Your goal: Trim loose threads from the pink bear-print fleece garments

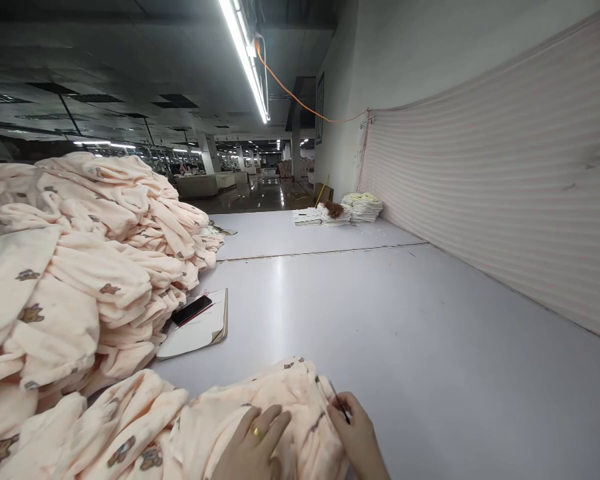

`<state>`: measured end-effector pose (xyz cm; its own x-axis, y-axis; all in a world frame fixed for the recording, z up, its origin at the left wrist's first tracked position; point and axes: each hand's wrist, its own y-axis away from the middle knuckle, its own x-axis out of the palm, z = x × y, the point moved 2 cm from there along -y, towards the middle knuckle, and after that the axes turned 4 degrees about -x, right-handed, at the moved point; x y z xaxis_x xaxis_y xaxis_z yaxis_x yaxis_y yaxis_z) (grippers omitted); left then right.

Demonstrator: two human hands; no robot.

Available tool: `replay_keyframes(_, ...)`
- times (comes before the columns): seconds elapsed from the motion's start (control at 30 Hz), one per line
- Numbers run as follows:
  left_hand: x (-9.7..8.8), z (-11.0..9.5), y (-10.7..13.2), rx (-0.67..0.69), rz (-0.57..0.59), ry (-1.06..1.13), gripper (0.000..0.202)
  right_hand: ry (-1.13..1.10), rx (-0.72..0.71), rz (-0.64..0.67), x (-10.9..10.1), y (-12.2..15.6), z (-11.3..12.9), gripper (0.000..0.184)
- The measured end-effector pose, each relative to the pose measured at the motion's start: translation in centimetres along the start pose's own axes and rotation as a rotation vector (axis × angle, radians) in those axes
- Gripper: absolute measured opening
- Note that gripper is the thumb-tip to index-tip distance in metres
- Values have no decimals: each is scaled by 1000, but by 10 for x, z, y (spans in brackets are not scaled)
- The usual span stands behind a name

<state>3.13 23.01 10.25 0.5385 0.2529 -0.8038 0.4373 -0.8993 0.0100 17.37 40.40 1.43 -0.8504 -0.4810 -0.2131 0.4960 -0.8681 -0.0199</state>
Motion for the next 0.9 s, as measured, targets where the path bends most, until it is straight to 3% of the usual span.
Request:
replay_keyframes(0.1,2,-24,-38,-80,15,-1,13,-125,7,42,19,6,-7,22)
replay_keyframes(0.2,22,-26,-60,-187,42,-45,10,-207,46,66,37,15,-13,32)
replay_keyframes(0.3,44,-17,-61,-264,62,-111,14,-187,72,79,42,16,-18,27)
replay_keyframes(0.4,55,-13,-50,-275,66,-149,20,-104,70,119,43,10,-17,11)
replay_keyframes(0.57,44,-18,-40,-188,14,-165,49,38,-6,146,48,8,-6,16)
replay_keyframes(0.67,32,-16,-42,-133,-67,-61,37,107,-87,128,45,14,5,17)
replay_keyframes(0.77,25,-9,-45,-141,-96,171,23,275,-259,98,36,15,19,12)
replay_keyframes(0.9,24,1,-42,-217,18,482,14,491,-421,36,30,7,35,16)
